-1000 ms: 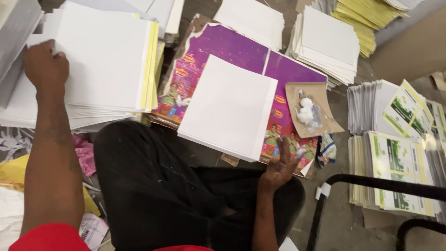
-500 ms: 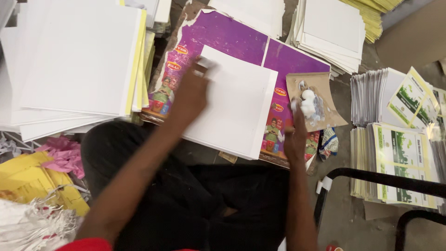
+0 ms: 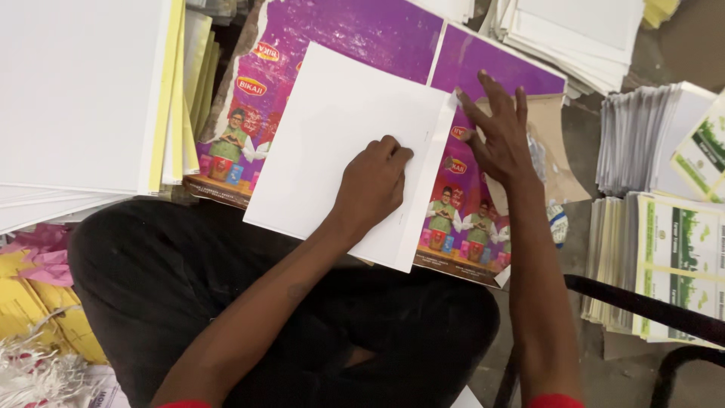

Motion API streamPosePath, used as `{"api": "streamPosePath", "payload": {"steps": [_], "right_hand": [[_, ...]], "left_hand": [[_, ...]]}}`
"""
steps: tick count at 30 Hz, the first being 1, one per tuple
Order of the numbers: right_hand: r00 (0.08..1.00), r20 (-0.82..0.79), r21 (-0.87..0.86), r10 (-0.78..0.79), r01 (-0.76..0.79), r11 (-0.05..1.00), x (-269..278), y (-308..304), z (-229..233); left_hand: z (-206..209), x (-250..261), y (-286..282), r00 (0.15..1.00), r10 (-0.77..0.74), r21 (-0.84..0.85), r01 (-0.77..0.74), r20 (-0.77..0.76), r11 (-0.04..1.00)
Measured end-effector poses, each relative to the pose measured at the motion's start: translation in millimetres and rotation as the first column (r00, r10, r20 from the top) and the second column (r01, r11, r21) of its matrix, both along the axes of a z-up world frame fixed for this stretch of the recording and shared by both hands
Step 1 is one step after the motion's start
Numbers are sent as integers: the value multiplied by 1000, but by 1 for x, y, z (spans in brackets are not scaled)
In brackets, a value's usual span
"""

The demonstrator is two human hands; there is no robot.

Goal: The person sits on the floor and repeatedly applies glue to the spine of a stack of white paper sheets using a small white applicator. They then place the glued stack onto a pile of similar sheets.

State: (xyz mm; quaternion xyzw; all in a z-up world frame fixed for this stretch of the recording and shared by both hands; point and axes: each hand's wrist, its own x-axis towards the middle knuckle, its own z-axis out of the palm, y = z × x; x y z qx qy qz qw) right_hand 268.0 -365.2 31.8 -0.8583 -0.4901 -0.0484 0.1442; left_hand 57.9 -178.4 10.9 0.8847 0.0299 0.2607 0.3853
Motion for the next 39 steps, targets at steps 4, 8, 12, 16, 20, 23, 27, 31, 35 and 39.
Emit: {"api": "streamPosePath", "payload": {"steps": [4, 8, 12, 16, 20, 23, 27, 31, 35, 39], "right_hand": [[999, 36, -69, 2, 1, 998, 7, 4, -2], [947, 316, -204, 57, 10, 979, -2, -2, -4], [866, 498, -293, 47, 117, 949, -11, -13, 1], [973, 190, 81, -134, 121, 989, -5, -8, 2], [987, -113, 136, -118, 133, 982, -2, 9, -14], [970, -208, 98, -123, 146, 984, -5, 17, -23], [945, -289, 94, -153, 187, 978, -13, 15, -29], [866, -499, 295, -9, 179, 939, -15, 11, -26], [822, -569, 318, -31, 254, 914, -11, 12, -31], [836, -546, 283, -65, 257, 924, -6, 17, -40]], "left_hand": [[3, 0, 2, 1000, 7, 36, -8, 7, 999], [4, 0, 2, 1000, 6, 46, -6, -1, 999], [4, -1, 2, 1000, 12, 41, -12, 15, 999], [4, 0, 2, 999, 13, 24, -14, 37, 1000], [4, -1, 1, 999, 18, 8, -19, 33, 1000], [3, 0, 1, 999, 24, -2, -24, 27, 1000], [0, 1, 1, 999, 16, 0, -16, 48, 1000], [2, 1, 1, 1000, 18, -5, -18, 25, 1000], [1, 0, 1, 1000, 10, -19, -10, 3, 1000], [3, 1, 1, 1000, 12, -19, -12, -3, 1000]]}}
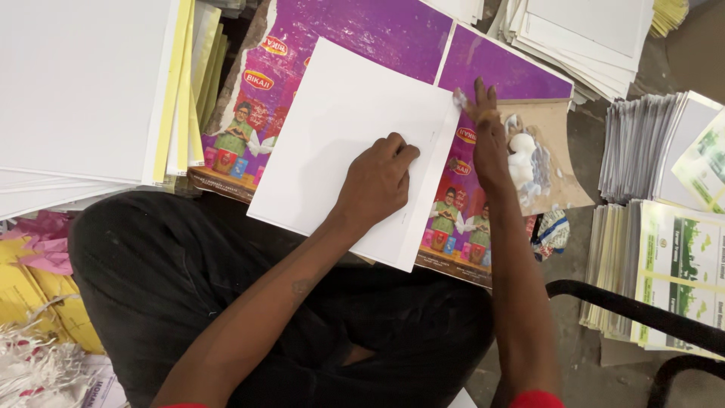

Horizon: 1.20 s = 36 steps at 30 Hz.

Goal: The person sits on the floor and repeatedly applies glue to the spine of a stack of white paper sheets using a small white applicator. They then place the glued stack onto a pile of similar sheets.

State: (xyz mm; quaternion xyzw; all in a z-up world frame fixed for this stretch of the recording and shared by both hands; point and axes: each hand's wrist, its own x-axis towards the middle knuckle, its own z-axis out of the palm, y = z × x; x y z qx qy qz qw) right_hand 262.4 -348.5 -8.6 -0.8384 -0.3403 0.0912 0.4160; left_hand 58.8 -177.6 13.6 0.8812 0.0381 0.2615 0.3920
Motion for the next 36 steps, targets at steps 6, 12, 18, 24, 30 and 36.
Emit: {"api": "streamPosePath", "payload": {"steps": [6, 12, 18, 24, 30, 36], "right_hand": [[1000, 6, 17, -6, 6, 1000, -13, -4, -18], [991, 132, 40, 25, -30, 999, -57, -17, -15], [971, 213, -13, 106, -105, 994, -103, -36, -18], [905, 367, -85, 214, -197, 977, -145, -60, -22], [787, 487, -362, 379, -213, 907, -187, -83, -15], [578, 696, -457, 426, -101, 884, -215, -93, -11]], "left_hand": [[-5, 2, 0, 1000, -3, 14, 3, 15, 1000], [-5, 1, 0, 1000, 1, 23, -1, 28, 1000], [-10, 1, -1, 999, 12, 51, -14, 39, 999], [-15, 2, -3, 999, 18, 102, -21, 31, 995], [-15, 3, -4, 999, 35, 142, -36, 7, 989], [-8, -2, -4, 1000, 17, 178, -19, 15, 984]]}}
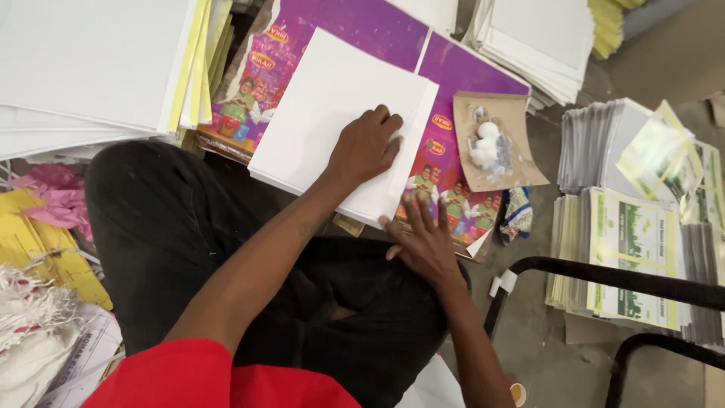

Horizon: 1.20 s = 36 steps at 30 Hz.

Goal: The person sits on the floor and repeatedly applies glue to the spine of a stack of white paper sheets using a small white applicator. They then place the glued stack onto a pile of similar sheets.

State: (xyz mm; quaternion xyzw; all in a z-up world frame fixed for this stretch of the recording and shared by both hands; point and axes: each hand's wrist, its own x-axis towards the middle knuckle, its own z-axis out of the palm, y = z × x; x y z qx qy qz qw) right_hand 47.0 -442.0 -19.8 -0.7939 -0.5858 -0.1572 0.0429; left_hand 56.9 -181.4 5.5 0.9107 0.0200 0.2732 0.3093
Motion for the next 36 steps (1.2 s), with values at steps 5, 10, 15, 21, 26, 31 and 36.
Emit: {"api": "streamPosePath", "payload": {"steps": [5, 10, 15, 21, 26, 31, 36], "right_hand": [[997, 61, 122, 46, -53, 991, -7, -7, 1], [997, -48, 293, -56, 68, 954, -1, -7, -2], [993, -112, 375, -37, 76, 924, 0, -7, 1], [954, -260, 488, -149, 263, 832, 3, -2, 10], [889, -447, 583, -102, 376, 721, 10, 12, 20], [723, -688, 527, -60, 555, 644, 17, 48, 30], [657, -754, 537, 15, 603, 590, 21, 75, 38]], "left_hand": [[17, 6, -9, 983, 32, 57, -22, -181, 998], [24, 22, -22, 918, 87, 105, -50, -386, 993], [17, 25, -19, 927, 101, 81, -77, -361, 994], [12, 23, -8, 917, 39, -50, -64, -398, 997], [8, 21, -3, 919, -4, -117, -46, -394, 992], [1, 22, -4, 939, -5, -142, -46, -343, 989], [-5, 22, -1, 955, -13, -171, -40, -297, 984]]}}
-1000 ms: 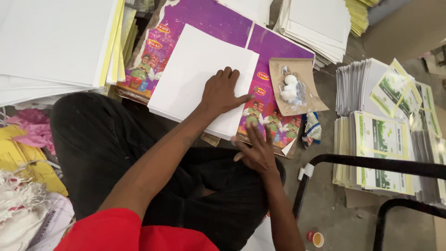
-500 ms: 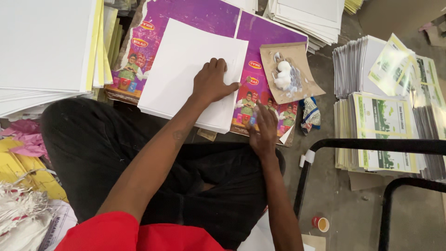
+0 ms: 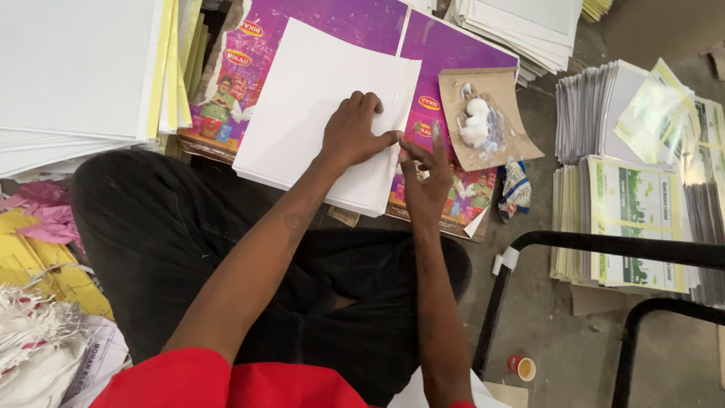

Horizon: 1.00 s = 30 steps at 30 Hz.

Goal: The person sits on the floor and repeatedly applies glue to the spine of a stack of white paper sheets using a small white applicator. They then place the glued stack onto a pile of similar sheets.

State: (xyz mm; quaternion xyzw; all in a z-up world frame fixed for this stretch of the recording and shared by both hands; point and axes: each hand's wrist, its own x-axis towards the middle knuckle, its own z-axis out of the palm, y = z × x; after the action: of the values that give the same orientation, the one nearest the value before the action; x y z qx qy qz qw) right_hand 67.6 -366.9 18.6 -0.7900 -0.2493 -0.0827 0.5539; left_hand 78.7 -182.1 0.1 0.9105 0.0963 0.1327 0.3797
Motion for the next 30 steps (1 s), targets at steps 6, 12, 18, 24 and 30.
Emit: {"api": "streamPosePath", "payload": {"steps": [6, 12, 18, 24, 30], "right_hand": [[991, -110, 0, -71, 71, 997, -3, 6, -1], [976, -204, 61, -71, 85, 995, -7, 8, -2], [971, -237, 122, -45, 76, 990, -8, 14, 2], [931, -355, 107, -87, 133, 985, -8, 20, 13], [897, -440, 176, -29, 118, 977, -4, 20, 15]], "left_hand": [[-5, 0, 0, 1000, 5, -9, -5, 25, 1000], [-3, 2, 0, 999, 32, -87, -31, 15, 996], [2, 2, 3, 1000, 20, -123, -20, -8, 992], [-2, 3, 6, 999, -2, -138, -3, -42, 990], [-2, 3, 7, 998, -29, -177, 20, -49, 984]]}}
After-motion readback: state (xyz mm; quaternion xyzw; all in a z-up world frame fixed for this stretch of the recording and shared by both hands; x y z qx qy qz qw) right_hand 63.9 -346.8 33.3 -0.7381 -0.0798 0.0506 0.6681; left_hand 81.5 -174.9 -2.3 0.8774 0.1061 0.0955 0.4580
